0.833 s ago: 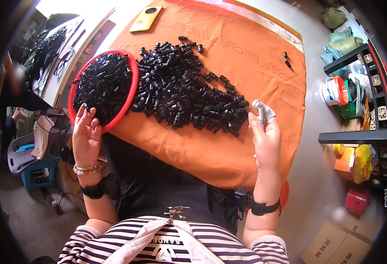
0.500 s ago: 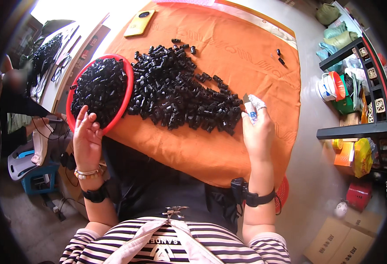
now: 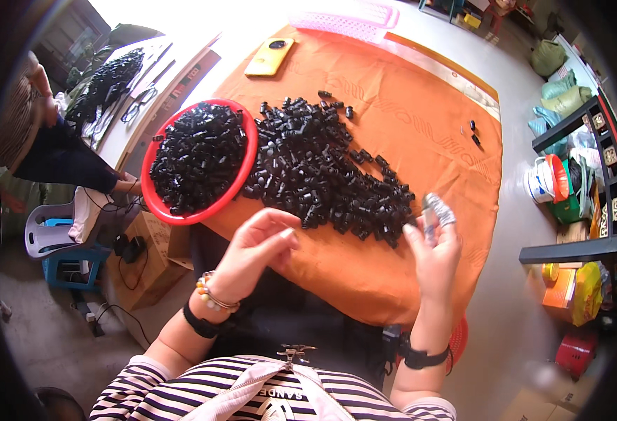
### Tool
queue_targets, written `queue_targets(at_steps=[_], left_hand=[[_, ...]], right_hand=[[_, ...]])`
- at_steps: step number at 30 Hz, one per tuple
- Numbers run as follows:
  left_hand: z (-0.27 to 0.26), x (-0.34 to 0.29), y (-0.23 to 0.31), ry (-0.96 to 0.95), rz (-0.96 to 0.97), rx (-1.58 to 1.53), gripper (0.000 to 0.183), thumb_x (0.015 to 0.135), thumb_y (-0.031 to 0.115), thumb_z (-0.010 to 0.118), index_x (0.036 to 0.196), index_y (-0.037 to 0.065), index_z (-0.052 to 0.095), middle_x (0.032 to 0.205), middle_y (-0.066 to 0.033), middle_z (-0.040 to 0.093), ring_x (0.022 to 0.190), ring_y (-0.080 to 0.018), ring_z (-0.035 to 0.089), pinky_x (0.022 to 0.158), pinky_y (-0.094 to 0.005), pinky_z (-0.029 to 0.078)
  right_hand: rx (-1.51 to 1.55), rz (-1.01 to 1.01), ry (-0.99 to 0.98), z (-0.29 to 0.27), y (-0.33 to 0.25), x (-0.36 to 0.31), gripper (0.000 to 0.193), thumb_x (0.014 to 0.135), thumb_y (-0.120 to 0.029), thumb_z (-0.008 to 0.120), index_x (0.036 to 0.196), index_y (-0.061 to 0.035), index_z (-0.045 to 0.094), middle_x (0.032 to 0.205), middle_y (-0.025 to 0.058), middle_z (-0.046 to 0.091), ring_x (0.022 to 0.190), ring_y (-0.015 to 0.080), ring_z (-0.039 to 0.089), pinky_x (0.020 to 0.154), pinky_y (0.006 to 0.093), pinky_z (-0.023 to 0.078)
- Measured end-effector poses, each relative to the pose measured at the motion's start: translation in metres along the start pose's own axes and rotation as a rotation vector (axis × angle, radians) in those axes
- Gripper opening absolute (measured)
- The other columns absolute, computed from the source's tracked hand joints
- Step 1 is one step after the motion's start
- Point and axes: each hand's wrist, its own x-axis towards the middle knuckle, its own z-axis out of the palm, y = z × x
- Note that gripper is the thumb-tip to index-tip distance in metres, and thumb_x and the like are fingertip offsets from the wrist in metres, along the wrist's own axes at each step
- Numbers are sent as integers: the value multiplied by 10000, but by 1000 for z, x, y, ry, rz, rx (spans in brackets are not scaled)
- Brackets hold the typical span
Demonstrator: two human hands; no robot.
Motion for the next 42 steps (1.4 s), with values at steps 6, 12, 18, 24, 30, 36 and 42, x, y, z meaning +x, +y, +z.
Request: queue_targets(at_steps=[6, 12, 18, 24, 30, 36, 42], left_hand=[[29, 8, -9, -183, -11, -5, 277, 913, 205, 525, 1140, 54, 472, 934, -37, 625, 716, -64, 603, 615, -177, 486], [37, 2, -11, -172, -60, 17, 243, 907, 202, 538, 1089, 48, 492, 894, -28, 622, 748, -58, 602, 646, -187, 494], [36, 0, -19, -214, -72, -82, 217, 909, 207, 534, 1067, 63, 495, 854, -7, 605, 725, -52, 597, 624, -189, 496], [40, -6, -16, -232, -120, -154, 210, 925, 262, 497, 1032, 82, 491, 857, -2, 601, 711, -52, 594, 608, -188, 488], [34, -4, -7, -179, -123, -288, 215, 952, 240, 428, 1071, 92, 528, 766, 5, 540, 579, -56, 503, 514, -187, 425], [34, -4, -5, -184, -130, -450, 193, 951, 220, 422, 1089, 104, 491, 751, -3, 520, 571, -87, 462, 527, -204, 377], [34, -8, -3, -177, -147, -442, 92, 943, 218, 454, 988, 146, 488, 749, 25, 526, 561, -56, 475, 517, -187, 360]], right_hand=[[207, 17, -291, 45, -32, -37, 514, 772, 61, 612, 1248, 0, 427, 1041, 42, 504, 920, 72, 512, 796, 198, 435], [243, 36, -356, 52, -28, -50, 467, 774, 62, 611, 1214, 7, 464, 1053, 64, 537, 935, 98, 522, 816, 225, 449], [205, -3, -336, 50, -29, -58, 462, 752, 29, 654, 1185, 8, 496, 1094, 79, 549, 969, 113, 505, 820, 238, 447], [251, 28, -333, 51, -33, -68, 442, 759, -11, 682, 1166, 4, 509, 1017, 42, 569, 888, 100, 528, 797, 231, 448], [306, -6, -334, 45, -31, -63, 445, 832, -209, 659, 1180, 18, 499, 1046, 34, 567, 856, 58, 490, 745, 190, 413], [397, 61, -468, 39, -33, -66, 455, 874, -243, 602, 1224, 15, 467, 1050, 52, 567, 840, 42, 467, 734, 178, 399], [318, 82, -533, 41, -34, -68, 396, 868, -138, 599, 1217, 3, 477, 1051, 77, 599, 872, 54, 508, 752, 190, 424]])
